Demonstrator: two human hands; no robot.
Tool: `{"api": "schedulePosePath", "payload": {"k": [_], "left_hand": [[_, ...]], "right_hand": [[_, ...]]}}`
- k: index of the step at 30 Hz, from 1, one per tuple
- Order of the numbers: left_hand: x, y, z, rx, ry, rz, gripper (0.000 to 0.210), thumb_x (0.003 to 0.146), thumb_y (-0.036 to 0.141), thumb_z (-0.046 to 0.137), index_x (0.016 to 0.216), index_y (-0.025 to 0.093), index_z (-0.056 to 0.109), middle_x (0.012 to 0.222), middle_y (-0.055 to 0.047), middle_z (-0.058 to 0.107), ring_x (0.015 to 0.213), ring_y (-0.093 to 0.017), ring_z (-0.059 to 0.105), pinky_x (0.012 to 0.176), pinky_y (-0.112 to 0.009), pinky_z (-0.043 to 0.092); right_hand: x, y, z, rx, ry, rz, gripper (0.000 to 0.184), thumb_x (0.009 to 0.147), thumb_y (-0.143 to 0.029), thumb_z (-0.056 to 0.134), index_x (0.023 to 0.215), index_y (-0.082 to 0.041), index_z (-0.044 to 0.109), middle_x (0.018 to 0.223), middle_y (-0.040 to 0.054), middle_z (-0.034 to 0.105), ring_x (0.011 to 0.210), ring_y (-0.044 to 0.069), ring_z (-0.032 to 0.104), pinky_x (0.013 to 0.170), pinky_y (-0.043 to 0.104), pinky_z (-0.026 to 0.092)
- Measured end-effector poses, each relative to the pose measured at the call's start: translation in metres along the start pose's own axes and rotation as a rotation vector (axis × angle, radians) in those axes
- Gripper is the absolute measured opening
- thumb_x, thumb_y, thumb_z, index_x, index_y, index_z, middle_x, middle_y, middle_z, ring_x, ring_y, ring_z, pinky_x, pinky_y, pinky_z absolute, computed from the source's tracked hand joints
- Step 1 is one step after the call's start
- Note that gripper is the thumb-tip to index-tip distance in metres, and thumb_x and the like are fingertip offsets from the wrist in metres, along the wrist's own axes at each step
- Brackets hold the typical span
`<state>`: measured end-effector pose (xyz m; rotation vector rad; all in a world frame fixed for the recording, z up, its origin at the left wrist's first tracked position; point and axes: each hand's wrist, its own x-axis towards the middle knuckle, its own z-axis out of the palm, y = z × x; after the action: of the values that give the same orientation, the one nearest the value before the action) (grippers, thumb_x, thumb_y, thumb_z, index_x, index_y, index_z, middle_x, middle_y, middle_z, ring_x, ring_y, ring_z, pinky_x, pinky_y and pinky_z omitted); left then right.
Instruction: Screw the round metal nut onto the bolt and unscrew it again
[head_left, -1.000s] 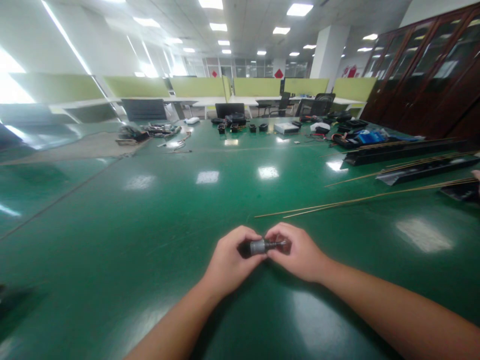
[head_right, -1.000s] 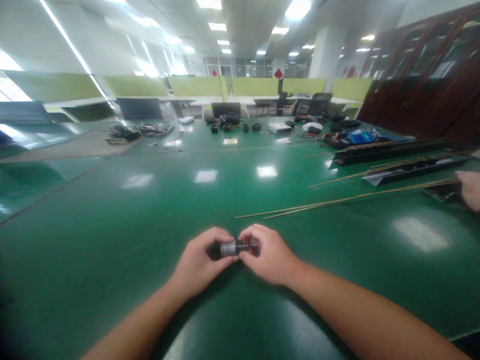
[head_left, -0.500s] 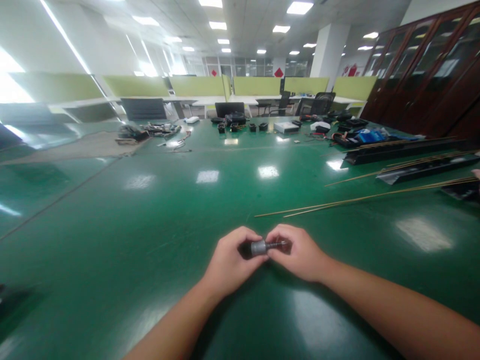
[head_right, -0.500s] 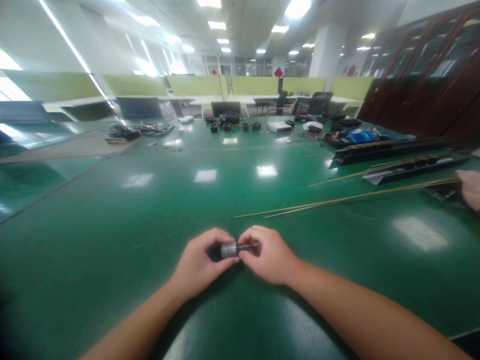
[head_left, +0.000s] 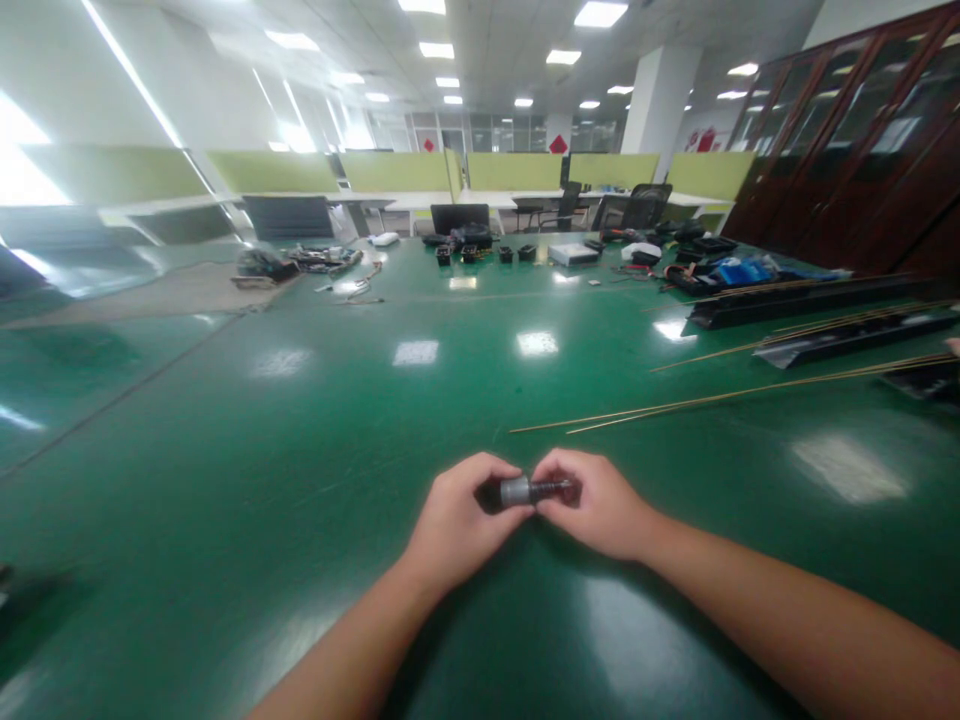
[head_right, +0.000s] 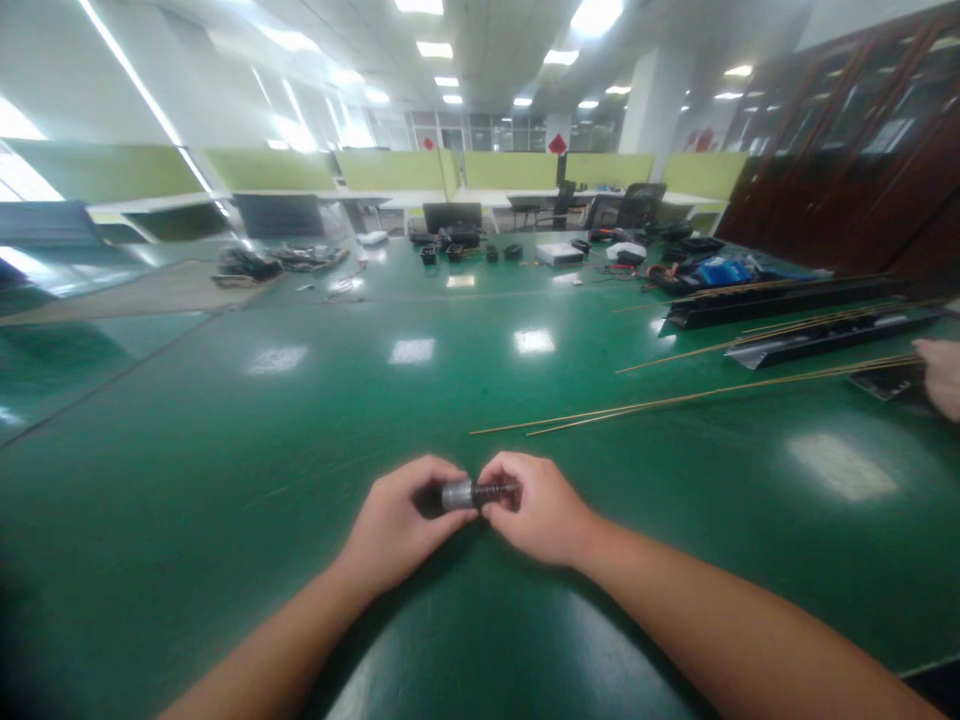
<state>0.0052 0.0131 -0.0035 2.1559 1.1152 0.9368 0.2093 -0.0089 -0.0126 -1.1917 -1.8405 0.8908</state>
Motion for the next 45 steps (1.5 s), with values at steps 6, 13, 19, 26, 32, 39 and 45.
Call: {"api": "schedulePosePath", "payload": {"k": [6, 13, 19, 26, 32, 39, 45], "left_hand": [[-0.0004, 0.0008, -0.0001, 0.002, 0.001, 0.018, 0.02, 0.072, 0.024, 0.077, 0.089, 0.02, 0.068, 0.088, -0.003, 0.07, 0.08, -0.018, 0.065, 0.072, -0.028, 0.049], [-0.0005, -0.001, -0.0003, 0.004, -0.002, 0.005, 0.022, 0.071, 0.024, 0.079, 0.091, 0.021, 0.068, 0.09, -0.002, 0.07, 0.083, -0.018, 0.065, 0.075, -0.029, 0.049], [-0.0011, -0.0011, -0.001, -0.002, -0.011, 0.014, 0.021, 0.072, 0.024, 0.079, 0.09, 0.021, 0.068, 0.09, -0.001, 0.07, 0.084, -0.017, 0.065, 0.076, -0.029, 0.049], [-0.0014, -0.0012, -0.0005, -0.005, -0.007, 0.012, 0.022, 0.072, 0.024, 0.079, 0.091, 0.022, 0.068, 0.09, 0.0, 0.07, 0.083, -0.016, 0.065, 0.075, -0.028, 0.048], [-0.0011, -0.0009, -0.0009, -0.005, 0.015, 0.021, 0.022, 0.072, 0.024, 0.079, 0.091, 0.022, 0.068, 0.09, 0.001, 0.07, 0.084, -0.015, 0.065, 0.076, -0.027, 0.049], [-0.0006, 0.0008, -0.0039, -0.006, 0.032, 0.044, 0.021, 0.072, 0.023, 0.079, 0.091, 0.023, 0.069, 0.091, 0.001, 0.071, 0.084, -0.016, 0.065, 0.076, -0.027, 0.049], [0.0007, 0.0003, -0.0043, -0.015, 0.063, 0.065, 0.022, 0.073, 0.024, 0.079, 0.092, 0.023, 0.07, 0.091, 0.001, 0.071, 0.084, -0.015, 0.066, 0.077, -0.025, 0.05]], "right_hand": [[0.0006, 0.0007, -0.0007, -0.009, 0.0, 0.001, 0.017, 0.073, -0.007, 0.062, 0.085, -0.017, 0.064, 0.077, -0.0009, 0.065, 0.068, 0.012, 0.057, 0.062, 0.021, 0.043], [0.0006, 0.0002, -0.0008, -0.02, 0.019, -0.004, 0.014, 0.074, -0.007, 0.062, 0.083, -0.017, 0.065, 0.075, -0.0005, 0.065, 0.066, 0.013, 0.057, 0.061, 0.022, 0.043], [0.0009, 0.0011, -0.0006, -0.009, 0.019, 0.013, 0.014, 0.074, -0.007, 0.062, 0.084, -0.016, 0.065, 0.076, 0.0, 0.066, 0.067, 0.013, 0.059, 0.062, 0.022, 0.044], [0.0003, 0.0008, 0.0, -0.002, 0.021, 0.027, 0.014, 0.073, -0.007, 0.063, 0.083, -0.016, 0.065, 0.075, 0.0, 0.066, 0.066, 0.012, 0.059, 0.061, 0.021, 0.044], [-0.0001, -0.0024, -0.0007, 0.003, 0.04, 0.032, 0.013, 0.073, -0.006, 0.064, 0.082, -0.015, 0.065, 0.072, -0.0007, 0.065, 0.064, 0.012, 0.058, 0.059, 0.02, 0.042], [-0.0002, -0.0019, -0.0001, 0.019, 0.052, 0.032, 0.012, 0.074, -0.008, 0.064, 0.082, -0.015, 0.065, 0.074, 0.0002, 0.066, 0.066, 0.013, 0.06, 0.06, 0.022, 0.044], [-0.0002, -0.0032, -0.0004, 0.033, 0.062, 0.04, 0.009, 0.075, -0.011, 0.065, 0.083, -0.015, 0.066, 0.074, 0.0004, 0.067, 0.065, 0.013, 0.06, 0.06, 0.022, 0.044]]}}
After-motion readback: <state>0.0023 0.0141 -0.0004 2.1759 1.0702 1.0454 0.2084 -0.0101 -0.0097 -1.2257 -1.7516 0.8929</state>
